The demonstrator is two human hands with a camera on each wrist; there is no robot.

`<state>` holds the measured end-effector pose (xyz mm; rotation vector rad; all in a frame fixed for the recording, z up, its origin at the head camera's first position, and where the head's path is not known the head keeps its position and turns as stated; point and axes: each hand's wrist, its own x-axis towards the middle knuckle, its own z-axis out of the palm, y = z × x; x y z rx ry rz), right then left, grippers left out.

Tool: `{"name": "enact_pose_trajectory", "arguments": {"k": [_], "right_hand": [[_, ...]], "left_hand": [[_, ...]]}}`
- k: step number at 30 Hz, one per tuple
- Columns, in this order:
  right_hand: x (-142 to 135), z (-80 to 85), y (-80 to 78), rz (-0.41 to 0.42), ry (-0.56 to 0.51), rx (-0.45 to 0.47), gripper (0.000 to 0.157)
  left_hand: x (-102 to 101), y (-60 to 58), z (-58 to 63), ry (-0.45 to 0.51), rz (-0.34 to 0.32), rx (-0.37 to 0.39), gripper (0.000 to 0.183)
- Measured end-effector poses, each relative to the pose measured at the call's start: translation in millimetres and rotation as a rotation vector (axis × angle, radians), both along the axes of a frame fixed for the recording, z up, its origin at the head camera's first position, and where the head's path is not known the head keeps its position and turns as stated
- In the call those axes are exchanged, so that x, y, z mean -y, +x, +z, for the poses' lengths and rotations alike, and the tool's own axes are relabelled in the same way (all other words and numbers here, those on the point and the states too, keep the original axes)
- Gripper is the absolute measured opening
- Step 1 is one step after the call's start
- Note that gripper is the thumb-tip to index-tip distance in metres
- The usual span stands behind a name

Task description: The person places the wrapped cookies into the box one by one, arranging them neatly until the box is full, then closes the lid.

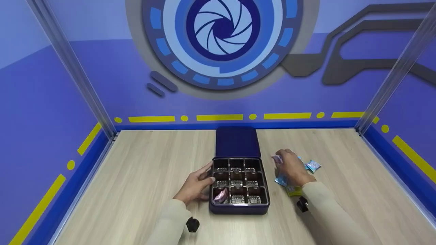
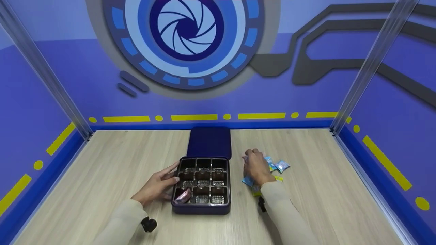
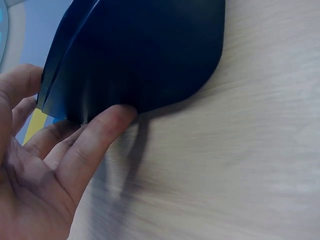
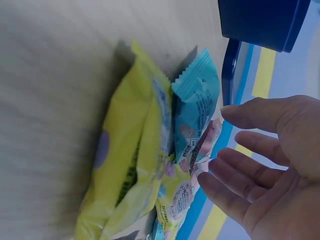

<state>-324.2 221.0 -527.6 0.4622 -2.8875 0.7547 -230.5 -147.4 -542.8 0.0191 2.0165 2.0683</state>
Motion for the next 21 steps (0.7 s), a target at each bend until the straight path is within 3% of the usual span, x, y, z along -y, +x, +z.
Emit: {"name": "enact_pose_trajectory", "arguments": {"k": [12, 21], "right_hand": [[2.7, -0.6, -3.0, -0.026, 0.051, 0.064, 0.024], [1.6, -4.3, -3.9, -0.009, 0.052, 0.051, 0.020]], "left_hand": [[0.4, -1.2, 0.5, -0.012, -0.003, -0.002, 0.073], [0.9, 1.2, 1.9, -0.025, 0.002, -0.014, 0.073]]}}
